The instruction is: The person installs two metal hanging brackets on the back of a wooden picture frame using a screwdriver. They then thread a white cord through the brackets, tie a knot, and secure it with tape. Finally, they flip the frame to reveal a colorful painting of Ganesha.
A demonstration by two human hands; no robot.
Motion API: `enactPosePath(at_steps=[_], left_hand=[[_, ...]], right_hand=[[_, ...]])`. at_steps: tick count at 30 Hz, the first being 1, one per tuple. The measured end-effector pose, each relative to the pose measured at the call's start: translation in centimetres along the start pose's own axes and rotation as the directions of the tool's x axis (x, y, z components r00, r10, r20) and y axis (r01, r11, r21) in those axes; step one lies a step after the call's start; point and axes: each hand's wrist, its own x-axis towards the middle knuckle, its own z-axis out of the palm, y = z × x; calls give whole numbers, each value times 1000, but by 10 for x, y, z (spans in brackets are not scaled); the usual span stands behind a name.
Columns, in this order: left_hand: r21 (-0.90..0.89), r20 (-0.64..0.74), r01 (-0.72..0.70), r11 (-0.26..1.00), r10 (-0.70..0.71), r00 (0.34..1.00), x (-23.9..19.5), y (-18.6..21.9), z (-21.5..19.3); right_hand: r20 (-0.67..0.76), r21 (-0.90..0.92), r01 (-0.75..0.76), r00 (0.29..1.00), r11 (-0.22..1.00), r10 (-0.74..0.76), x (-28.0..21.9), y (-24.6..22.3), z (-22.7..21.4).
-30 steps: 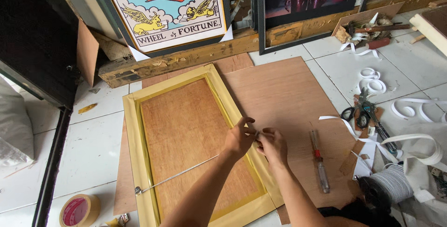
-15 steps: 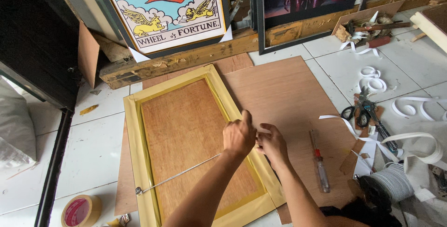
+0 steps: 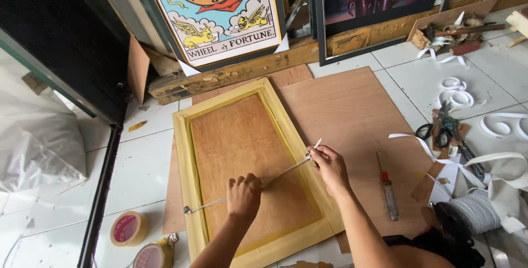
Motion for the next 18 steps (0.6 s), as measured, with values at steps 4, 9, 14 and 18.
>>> enactPosePath(at_steps=[4,9,14,18], left_hand=[[-241,-89,-117,963,99,991,-21,-12,32],[-96,285,-154,983,175,942,-91,17,-32],[-85,114,-289,953,298,948,-118,23,-14],[-114,106,-288,951,300,948,-131,26,-17]], right_hand=[[-20,219,-14,1000,976,19,-13,-3,2],[-21,37,162,987,986,-162,-25,0,5],[-26,-226,206,976,952,-217,-43,-14,6],[19,-469,207,974,859,-225,-44,-21,5]])
